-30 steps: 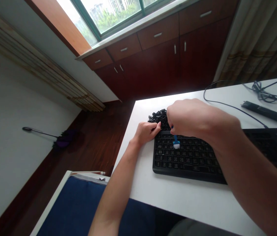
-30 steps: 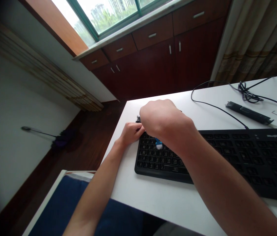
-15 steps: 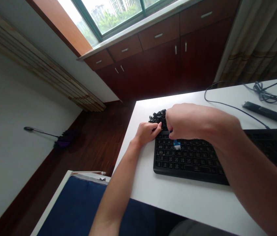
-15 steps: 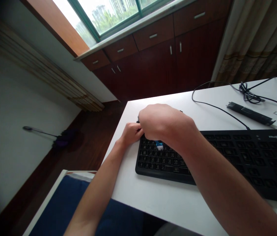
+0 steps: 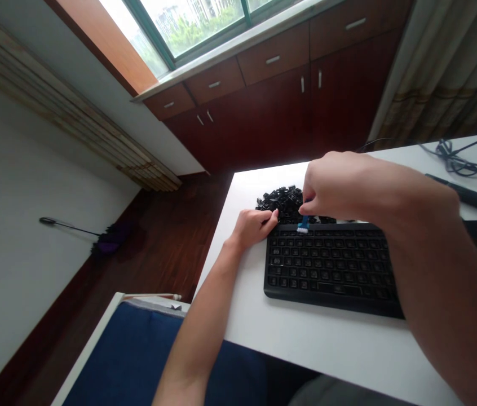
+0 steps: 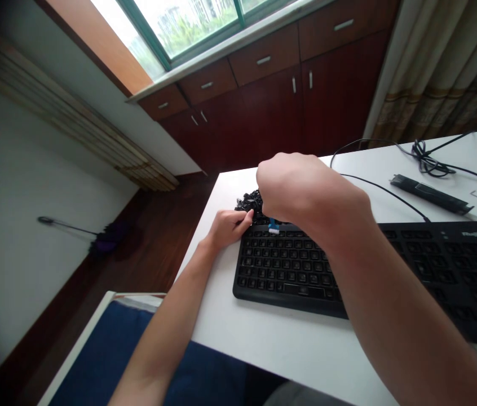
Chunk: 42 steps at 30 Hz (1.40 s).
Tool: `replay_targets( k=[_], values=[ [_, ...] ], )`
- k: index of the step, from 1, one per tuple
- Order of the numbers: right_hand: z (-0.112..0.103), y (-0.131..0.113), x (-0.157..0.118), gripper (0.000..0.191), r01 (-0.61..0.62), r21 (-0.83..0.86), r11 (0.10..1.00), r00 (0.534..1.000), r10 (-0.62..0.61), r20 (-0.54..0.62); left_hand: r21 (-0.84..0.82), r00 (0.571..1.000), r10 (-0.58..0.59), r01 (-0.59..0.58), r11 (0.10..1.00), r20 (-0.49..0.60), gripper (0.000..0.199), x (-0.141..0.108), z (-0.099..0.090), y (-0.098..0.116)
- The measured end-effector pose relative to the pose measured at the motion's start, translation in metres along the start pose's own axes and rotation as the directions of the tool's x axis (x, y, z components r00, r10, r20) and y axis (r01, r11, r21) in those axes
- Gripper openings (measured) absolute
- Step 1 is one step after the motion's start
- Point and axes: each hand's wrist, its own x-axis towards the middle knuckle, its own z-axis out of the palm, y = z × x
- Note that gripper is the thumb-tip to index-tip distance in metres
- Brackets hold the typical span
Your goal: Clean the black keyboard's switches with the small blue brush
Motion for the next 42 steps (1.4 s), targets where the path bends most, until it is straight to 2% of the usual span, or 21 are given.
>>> replay_targets(
  k=[3, 7, 14, 21, 28, 37, 42],
  values=[
    [0.000, -0.004, -0.006, 0.030, 0.079, 0.033, 0.996, 0.992, -0.082, 0.099, -0.001, 1.000, 0.005, -0.005, 1.000, 0.002, 0.050, 0.000, 0.000, 0.000],
    [0.000, -0.010, -0.009, 0.025, 0.159, 0.055, 0.986, 0.976, -0.166, 0.144, -0.002, 1.000, 0.001, -0.001, 1.000, 0.007, 0.051, 0.001, -0.001, 0.001],
    [0.000, -0.012, -0.008, 0.026, 0.177, 0.085, 0.981, 0.959, -0.191, 0.210, -0.008, 1.000, 0.006, -0.006, 1.000, 0.020, 0.050, 0.002, -0.003, 0.001],
    [0.004, -0.012, -0.005, 0.031, 0.231, 0.088, 0.969, 0.950, -0.244, 0.195, -0.014, 1.000, 0.004, -0.004, 1.000, 0.026, 0.049, 0.002, -0.002, 0.001],
    [0.004, -0.012, -0.006, 0.027, 0.257, 0.125, 0.958, 0.946, -0.276, 0.168, -0.023, 1.000, 0.006, -0.005, 1.000, 0.027, 0.048, 0.001, -0.002, 0.001],
    [0.007, -0.016, -0.002, 0.029, 0.205, 0.107, 0.973, 0.946, -0.225, 0.235, -0.031, 1.000, 0.016, -0.015, 0.999, 0.026, 0.045, 0.002, -0.003, 0.000],
    [0.004, -0.019, -0.003, 0.031, 0.224, 0.104, 0.969, 0.947, -0.241, 0.211, -0.023, 1.000, 0.020, -0.019, 1.000, 0.024, 0.045, 0.002, -0.003, 0.001]
  ],
)
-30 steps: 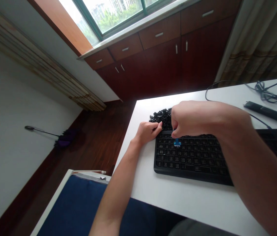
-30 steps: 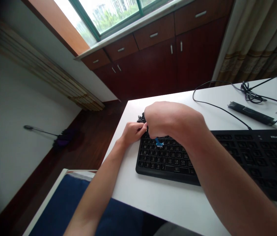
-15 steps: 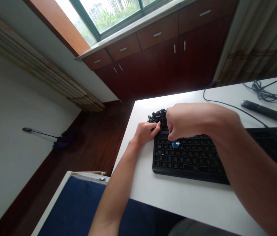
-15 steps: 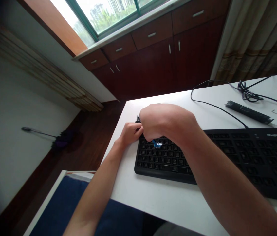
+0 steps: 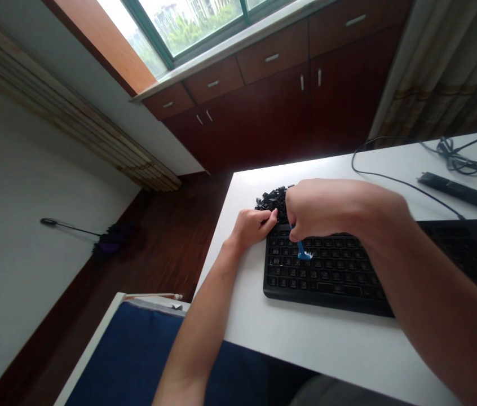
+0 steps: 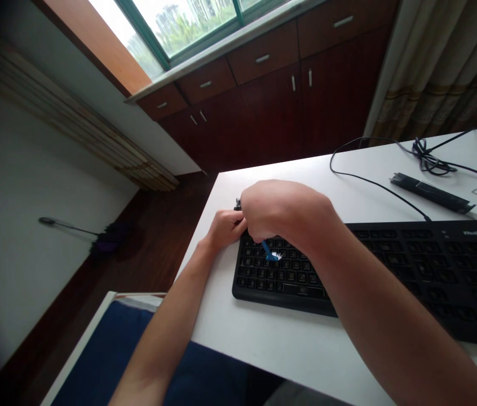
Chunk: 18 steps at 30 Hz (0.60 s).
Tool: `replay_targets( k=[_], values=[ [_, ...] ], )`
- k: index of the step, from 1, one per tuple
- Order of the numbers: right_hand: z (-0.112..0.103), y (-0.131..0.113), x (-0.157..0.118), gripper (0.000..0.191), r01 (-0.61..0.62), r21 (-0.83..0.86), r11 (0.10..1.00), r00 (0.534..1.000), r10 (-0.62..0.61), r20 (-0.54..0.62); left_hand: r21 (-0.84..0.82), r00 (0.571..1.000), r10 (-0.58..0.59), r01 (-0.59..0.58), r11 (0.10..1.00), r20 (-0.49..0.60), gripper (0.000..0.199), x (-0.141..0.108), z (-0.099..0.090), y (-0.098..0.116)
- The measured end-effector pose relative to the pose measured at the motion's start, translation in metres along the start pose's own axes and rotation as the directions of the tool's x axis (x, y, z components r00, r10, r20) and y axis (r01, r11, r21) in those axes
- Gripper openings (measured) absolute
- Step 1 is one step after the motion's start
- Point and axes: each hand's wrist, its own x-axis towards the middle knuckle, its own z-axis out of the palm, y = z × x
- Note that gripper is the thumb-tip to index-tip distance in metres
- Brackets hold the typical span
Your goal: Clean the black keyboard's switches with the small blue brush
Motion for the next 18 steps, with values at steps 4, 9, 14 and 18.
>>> replay_targets(
  k=[4, 9, 14, 18],
  values=[
    [0.0014, -0.0001, 0.0009, 0.027, -0.003, -0.023, 1.000, 0.998, 0.002, -0.063, 0.006, 1.000, 0.002, -0.002, 1.000, 0.002, 0.045, -0.0006, 0.0008, -0.0013],
    [0.0052, 0.0016, 0.0003, 0.025, -0.034, -0.071, 0.997, 0.987, 0.022, -0.161, 0.011, 1.000, 0.000, 0.000, 1.000, 0.001, 0.046, -0.0008, 0.0031, -0.0026],
    [0.0037, 0.0031, -0.0033, 0.024, 0.035, -0.037, 0.999, 0.992, -0.040, -0.123, 0.016, 1.000, -0.005, 0.005, 1.000, 0.000, 0.047, -0.0003, 0.0019, -0.0010],
    [0.0013, 0.0033, -0.0041, 0.025, 0.010, -0.016, 1.000, 0.997, -0.011, -0.072, 0.019, 1.000, -0.010, 0.009, 1.000, 0.004, 0.047, -0.0003, 0.0006, -0.0001]
  ],
)
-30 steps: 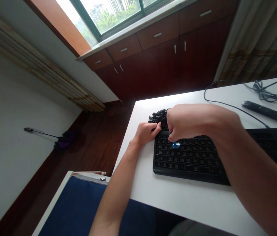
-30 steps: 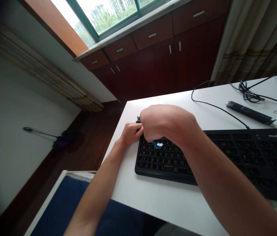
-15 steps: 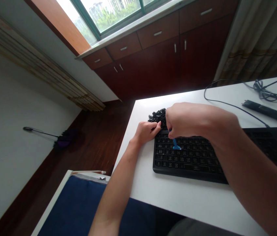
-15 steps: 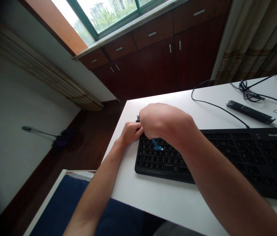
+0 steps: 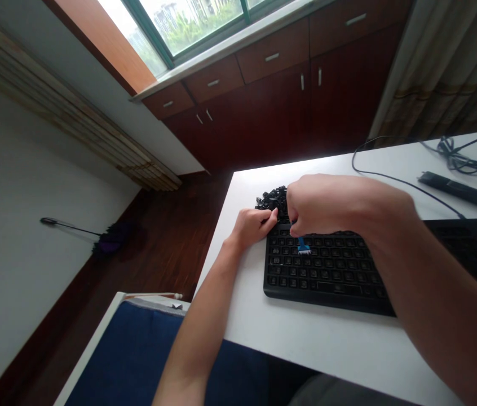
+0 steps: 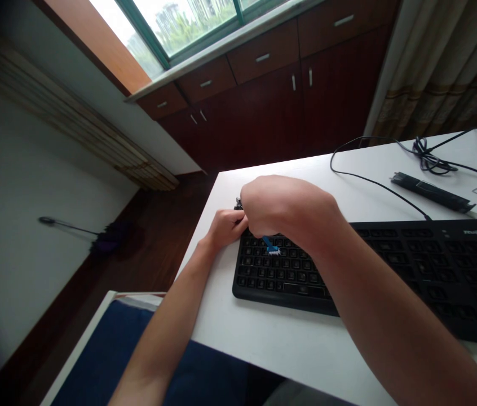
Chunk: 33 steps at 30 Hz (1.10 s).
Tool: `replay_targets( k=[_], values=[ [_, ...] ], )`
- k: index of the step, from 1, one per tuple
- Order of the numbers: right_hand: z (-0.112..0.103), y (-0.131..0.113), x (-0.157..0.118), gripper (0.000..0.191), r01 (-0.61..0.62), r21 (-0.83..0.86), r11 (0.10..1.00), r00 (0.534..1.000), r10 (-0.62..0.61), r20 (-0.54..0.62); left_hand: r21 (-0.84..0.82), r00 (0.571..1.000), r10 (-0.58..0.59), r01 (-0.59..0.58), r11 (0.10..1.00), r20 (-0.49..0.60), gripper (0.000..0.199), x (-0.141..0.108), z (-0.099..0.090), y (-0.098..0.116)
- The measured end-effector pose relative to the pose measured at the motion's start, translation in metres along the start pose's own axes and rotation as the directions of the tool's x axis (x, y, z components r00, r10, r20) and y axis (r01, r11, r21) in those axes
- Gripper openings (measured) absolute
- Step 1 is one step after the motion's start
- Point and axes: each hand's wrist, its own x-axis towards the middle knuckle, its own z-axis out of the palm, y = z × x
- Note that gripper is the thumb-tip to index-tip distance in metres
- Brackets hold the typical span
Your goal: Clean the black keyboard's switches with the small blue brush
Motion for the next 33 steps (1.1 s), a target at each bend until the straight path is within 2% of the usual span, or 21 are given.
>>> replay_targets(
  k=[10, 17, 21, 28, 33],
  values=[
    [-0.004, -0.002, -0.001, 0.024, 0.010, 0.032, 0.999, 0.999, -0.012, 0.040, -0.013, 1.000, 0.008, -0.008, 1.000, -0.009, 0.044, -0.001, 0.002, -0.002],
    [0.003, -0.004, 0.005, 0.022, 0.019, 0.064, 0.998, 0.998, -0.023, 0.057, -0.012, 0.999, 0.022, -0.023, 1.000, -0.032, 0.045, 0.001, 0.002, -0.002],
    [0.008, -0.010, 0.009, 0.018, 0.044, 0.052, 0.998, 0.999, -0.044, -0.002, -0.007, 0.999, 0.021, -0.021, 1.000, -0.043, 0.047, 0.001, 0.002, -0.001],
    [0.005, -0.005, 0.006, 0.017, -0.021, 0.015, 1.000, 0.999, 0.022, -0.029, -0.002, 1.000, 0.008, -0.008, 1.000, -0.011, 0.046, 0.000, 0.001, 0.000],
    [0.006, -0.002, 0.004, 0.018, -0.012, -0.026, 1.000, 0.988, 0.008, -0.152, 0.000, 1.000, -0.002, 0.002, 1.000, -0.002, 0.047, -0.001, 0.002, -0.001]
  ],
)
